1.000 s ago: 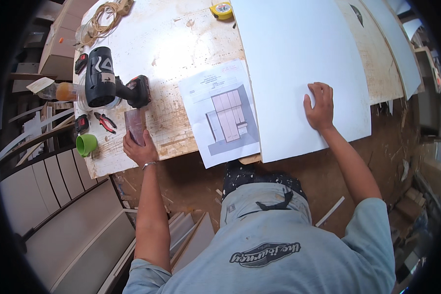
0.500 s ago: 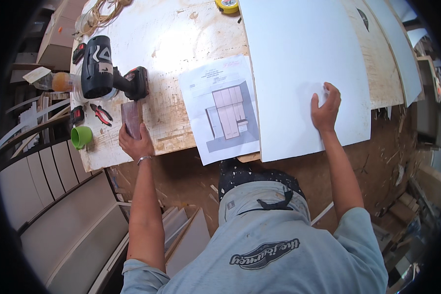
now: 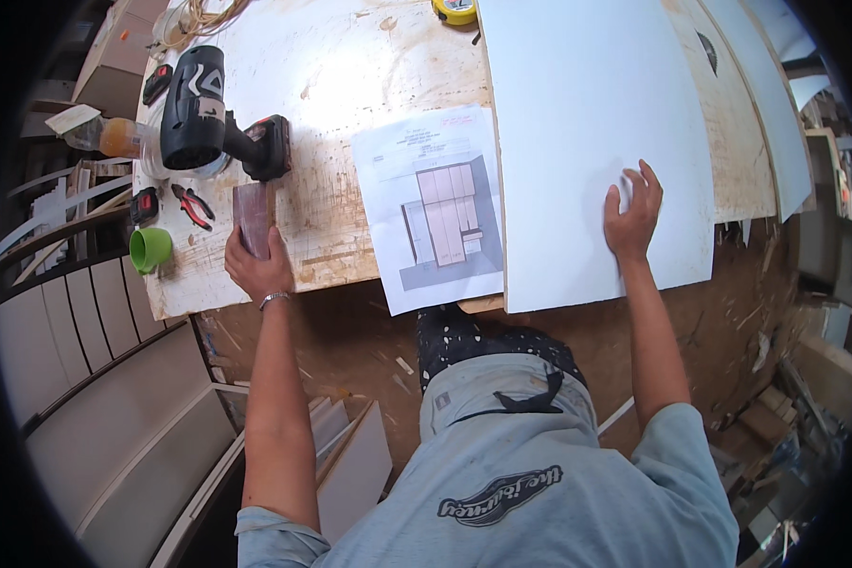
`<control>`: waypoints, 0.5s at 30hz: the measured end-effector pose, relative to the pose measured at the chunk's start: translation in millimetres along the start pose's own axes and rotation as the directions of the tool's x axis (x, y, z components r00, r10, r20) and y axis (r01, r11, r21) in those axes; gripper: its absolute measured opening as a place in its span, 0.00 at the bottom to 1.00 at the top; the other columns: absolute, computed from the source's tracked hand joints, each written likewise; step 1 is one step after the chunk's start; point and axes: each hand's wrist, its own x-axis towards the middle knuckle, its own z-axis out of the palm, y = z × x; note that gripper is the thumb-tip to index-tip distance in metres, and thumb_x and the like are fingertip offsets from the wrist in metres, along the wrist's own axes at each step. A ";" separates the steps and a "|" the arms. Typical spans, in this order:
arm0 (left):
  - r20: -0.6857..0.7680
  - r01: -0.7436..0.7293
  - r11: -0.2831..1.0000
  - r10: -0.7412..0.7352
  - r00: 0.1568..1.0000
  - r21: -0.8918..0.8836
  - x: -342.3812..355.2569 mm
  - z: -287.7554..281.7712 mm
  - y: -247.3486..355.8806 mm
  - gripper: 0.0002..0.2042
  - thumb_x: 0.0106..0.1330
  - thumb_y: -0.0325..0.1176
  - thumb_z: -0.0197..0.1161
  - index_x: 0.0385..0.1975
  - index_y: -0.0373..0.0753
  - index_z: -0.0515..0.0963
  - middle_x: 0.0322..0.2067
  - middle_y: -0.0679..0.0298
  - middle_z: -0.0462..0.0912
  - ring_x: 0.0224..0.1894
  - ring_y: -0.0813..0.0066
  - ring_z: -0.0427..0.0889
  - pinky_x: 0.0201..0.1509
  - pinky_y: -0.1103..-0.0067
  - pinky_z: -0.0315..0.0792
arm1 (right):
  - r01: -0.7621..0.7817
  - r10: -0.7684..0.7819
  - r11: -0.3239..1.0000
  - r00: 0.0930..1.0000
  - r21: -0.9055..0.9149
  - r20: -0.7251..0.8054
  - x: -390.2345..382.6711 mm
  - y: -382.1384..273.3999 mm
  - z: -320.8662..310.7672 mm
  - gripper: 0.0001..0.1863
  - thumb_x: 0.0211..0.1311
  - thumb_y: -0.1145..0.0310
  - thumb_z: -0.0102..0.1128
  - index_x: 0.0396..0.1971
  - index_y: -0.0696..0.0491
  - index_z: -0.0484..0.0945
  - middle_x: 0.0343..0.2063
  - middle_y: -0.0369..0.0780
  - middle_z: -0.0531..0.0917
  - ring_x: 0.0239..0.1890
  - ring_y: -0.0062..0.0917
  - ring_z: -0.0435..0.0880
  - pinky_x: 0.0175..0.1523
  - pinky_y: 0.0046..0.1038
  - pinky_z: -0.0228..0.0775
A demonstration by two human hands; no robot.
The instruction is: The person places a large white board onto a table saw and pushes it through the blade to cut it into pieces. They then move the resulting smaller boards to a different work table.
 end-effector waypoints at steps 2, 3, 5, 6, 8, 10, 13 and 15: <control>0.002 0.004 1.000 -0.004 1.000 0.002 -1.7 -2.2 1.4 0.34 0.62 0.51 0.72 0.64 0.41 0.70 0.60 0.51 0.74 0.64 0.48 0.70 0.71 0.55 0.62 | -0.105 0.114 0.978 0.993 0.178 -0.038 -2.0 -2.4 1.2 0.15 0.62 0.68 0.64 0.46 0.57 0.78 0.64 0.51 0.72 0.66 0.44 0.70 0.67 0.47 0.66; 0.001 0.009 1.000 -0.009 1.000 -0.001 -0.2 -2.7 3.8 0.34 0.62 0.52 0.72 0.64 0.41 0.70 0.60 0.51 0.74 0.64 0.48 0.70 0.71 0.55 0.62 | -0.154 0.176 0.954 0.982 0.258 -0.063 -1.6 -2.6 2.2 0.13 0.62 0.68 0.64 0.44 0.57 0.79 0.64 0.51 0.72 0.66 0.45 0.71 0.67 0.48 0.65; 0.002 0.015 1.000 -0.015 1.000 0.002 -1.0 -1.6 4.6 0.34 0.62 0.52 0.72 0.64 0.41 0.70 0.60 0.51 0.74 0.64 0.48 0.70 0.70 0.55 0.62 | -0.148 0.165 0.966 0.984 0.213 -0.065 -2.8 2.1 3.2 0.12 0.62 0.68 0.64 0.42 0.56 0.80 0.64 0.51 0.72 0.65 0.45 0.71 0.67 0.48 0.65; 0.004 0.014 1.000 -0.014 1.000 0.011 -2.4 -4.0 2.4 0.34 0.62 0.52 0.71 0.64 0.41 0.70 0.60 0.51 0.74 0.64 0.48 0.70 0.70 0.55 0.62 | -0.094 0.098 0.992 0.995 0.088 -0.037 -4.2 2.5 3.2 0.12 0.62 0.68 0.64 0.42 0.56 0.80 0.63 0.51 0.72 0.64 0.45 0.72 0.67 0.48 0.65; -0.003 0.014 1.000 -0.014 1.000 0.013 -0.5 -2.4 2.4 0.34 0.62 0.52 0.71 0.64 0.41 0.70 0.60 0.51 0.74 0.64 0.48 0.70 0.70 0.55 0.62 | 0.006 -0.008 0.997 1.000 -0.077 -0.021 -1.2 7.0 1.9 0.11 0.62 0.68 0.64 0.42 0.56 0.81 0.63 0.50 0.73 0.63 0.45 0.72 0.67 0.48 0.65; -0.006 0.018 1.000 -0.018 1.000 0.012 -2.0 -2.3 1.9 0.34 0.62 0.52 0.71 0.64 0.41 0.70 0.60 0.51 0.74 0.64 0.47 0.70 0.70 0.55 0.62 | 0.078 -0.085 0.984 0.996 -0.159 -0.037 2.7 1.4 -2.8 0.10 0.62 0.67 0.64 0.40 0.55 0.82 0.62 0.50 0.73 0.63 0.45 0.73 0.67 0.48 0.65; 0.006 0.002 1.000 -0.002 1.000 -0.001 0.3 -0.6 1.4 0.34 0.62 0.52 0.71 0.64 0.41 0.71 0.60 0.51 0.74 0.65 0.47 0.69 0.71 0.55 0.62 | 0.045 -0.053 0.986 0.998 -0.162 -0.046 -3.5 7.1 -0.8 0.15 0.61 0.67 0.65 0.47 0.55 0.79 0.61 0.49 0.74 0.63 0.43 0.73 0.66 0.47 0.64; 0.004 0.005 1.000 -0.006 1.000 0.011 0.0 0.7 1.2 0.34 0.62 0.53 0.70 0.64 0.40 0.71 0.60 0.51 0.74 0.65 0.47 0.69 0.71 0.55 0.61 | -0.065 0.074 0.994 0.991 0.087 -0.109 -2.1 5.8 5.4 0.22 0.60 0.68 0.65 0.54 0.55 0.75 0.60 0.48 0.74 0.62 0.43 0.73 0.65 0.47 0.64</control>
